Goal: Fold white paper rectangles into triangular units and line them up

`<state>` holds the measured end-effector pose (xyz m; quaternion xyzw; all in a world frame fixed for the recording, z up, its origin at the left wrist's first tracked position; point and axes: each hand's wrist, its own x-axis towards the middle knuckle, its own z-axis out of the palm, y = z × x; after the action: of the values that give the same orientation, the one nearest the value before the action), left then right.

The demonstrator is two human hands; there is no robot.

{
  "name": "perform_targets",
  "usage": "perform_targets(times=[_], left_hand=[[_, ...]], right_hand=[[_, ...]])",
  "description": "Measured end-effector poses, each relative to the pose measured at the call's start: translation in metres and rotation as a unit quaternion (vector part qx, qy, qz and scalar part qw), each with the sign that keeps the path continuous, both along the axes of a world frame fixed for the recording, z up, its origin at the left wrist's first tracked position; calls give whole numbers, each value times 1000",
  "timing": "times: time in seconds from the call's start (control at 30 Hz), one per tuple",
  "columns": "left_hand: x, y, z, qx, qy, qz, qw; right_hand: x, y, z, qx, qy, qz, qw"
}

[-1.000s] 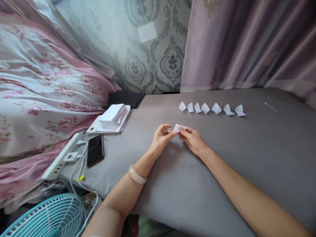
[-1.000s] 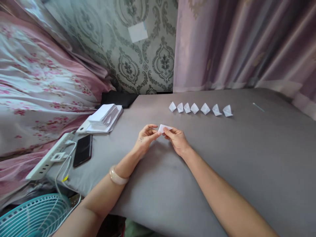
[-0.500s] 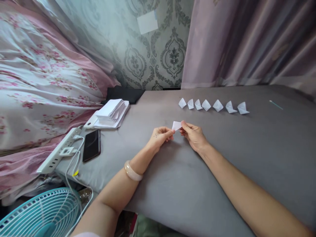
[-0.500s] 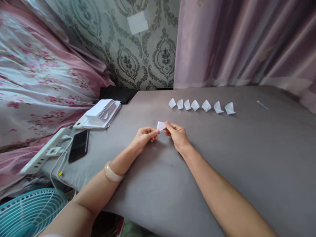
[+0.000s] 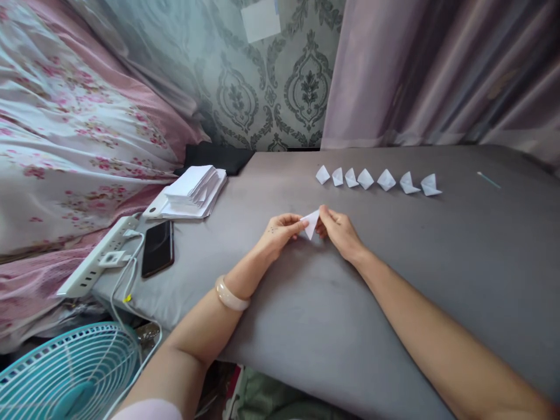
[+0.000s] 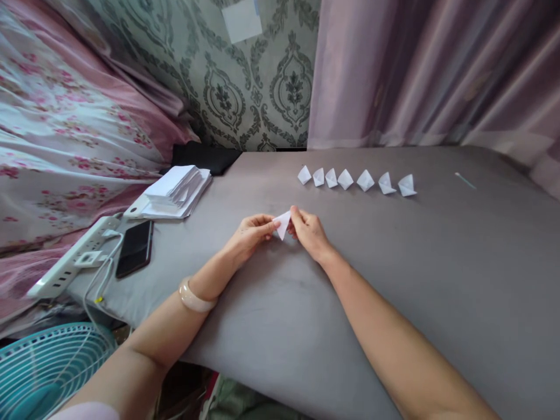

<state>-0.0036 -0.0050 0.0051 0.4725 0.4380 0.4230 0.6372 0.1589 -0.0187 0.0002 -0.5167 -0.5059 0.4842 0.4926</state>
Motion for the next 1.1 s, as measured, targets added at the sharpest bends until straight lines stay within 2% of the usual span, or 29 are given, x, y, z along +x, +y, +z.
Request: perform_targets(times=[0.07,0.17,0.3,0.47,0.6,0.67,0.87,1.1], left_hand=[[0,2,0,-6,-50,37,998],[-1,4,0,-14,-106,71,992],[-2,5,1,-27,-132,70,988],[-4,4,1,-30,-117,69,990],[-5,4,0,-20,-93,64,993],[-4,3,0,-18,-82,63,995],[-2,1,0,-2,-50,65,997],[-3,2,-1,-9,-50,100,994]], right_hand=[[-3,-2,0,-40,41,13,998],[-7,-5,0,-53,14,55,997],[-11,-8,-3,2,-26,70,997],[-12,-10,-5,74,-112,19,991],[-13,-13,-2,175,-187,-117,960],[-14,-13,-2,229,-202,-143,941],[-16,-15,-7,301,-263,-135,907],[-22,-25,-4,317,-361,-117,869]])
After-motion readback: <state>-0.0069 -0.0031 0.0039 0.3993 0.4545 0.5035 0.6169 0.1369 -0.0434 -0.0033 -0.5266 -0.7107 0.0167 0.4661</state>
